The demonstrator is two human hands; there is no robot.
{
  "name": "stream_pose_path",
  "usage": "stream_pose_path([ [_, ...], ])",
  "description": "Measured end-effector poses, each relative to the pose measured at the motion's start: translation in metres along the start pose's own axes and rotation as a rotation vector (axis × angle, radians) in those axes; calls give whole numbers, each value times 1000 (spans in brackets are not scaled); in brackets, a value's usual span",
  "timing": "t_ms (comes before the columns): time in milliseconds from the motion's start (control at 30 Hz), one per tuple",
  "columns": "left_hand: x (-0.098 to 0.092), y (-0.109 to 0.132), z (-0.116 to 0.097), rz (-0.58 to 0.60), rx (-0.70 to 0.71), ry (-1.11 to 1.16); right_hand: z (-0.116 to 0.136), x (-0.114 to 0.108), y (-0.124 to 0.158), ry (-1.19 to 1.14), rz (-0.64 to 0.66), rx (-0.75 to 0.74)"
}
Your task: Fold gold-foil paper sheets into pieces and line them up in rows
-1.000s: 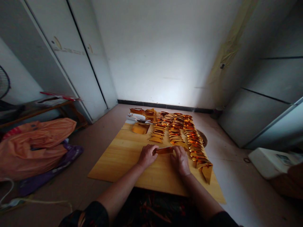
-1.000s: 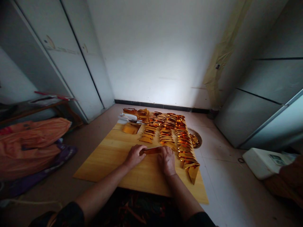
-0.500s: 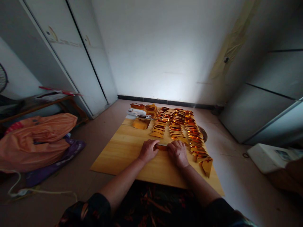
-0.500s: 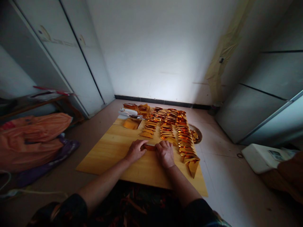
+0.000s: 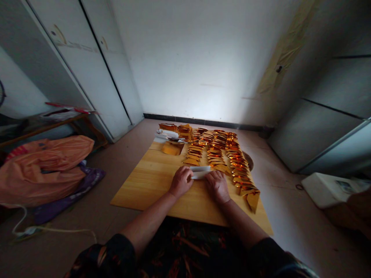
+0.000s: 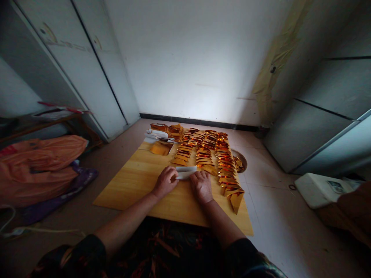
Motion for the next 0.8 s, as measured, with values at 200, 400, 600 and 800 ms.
stream_pose_path([
  [200, 4, -1, 8, -24, -48, 100, -9, -3, 4, -37, -69, 148],
  [400, 7, -2, 17, -40, -113, 118, -25, 1, 11, -124, -131, 251],
  [600, 9, -2, 19, -28, -149, 115, -26, 3, 11, -158, -144, 273],
  [800, 8, -3, 18, -5, -190, 122, -25, 2, 10, -153, -141, 260],
])
Point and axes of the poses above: each hand's wrist, its own y-axis away from the middle knuckle, its own x-axis out of the palm, z = x × y, the point moved 5 cm from there along -y, towards the middle knuckle, and after that the axes turned 5 degrees about -x, right-handed, at the moved point
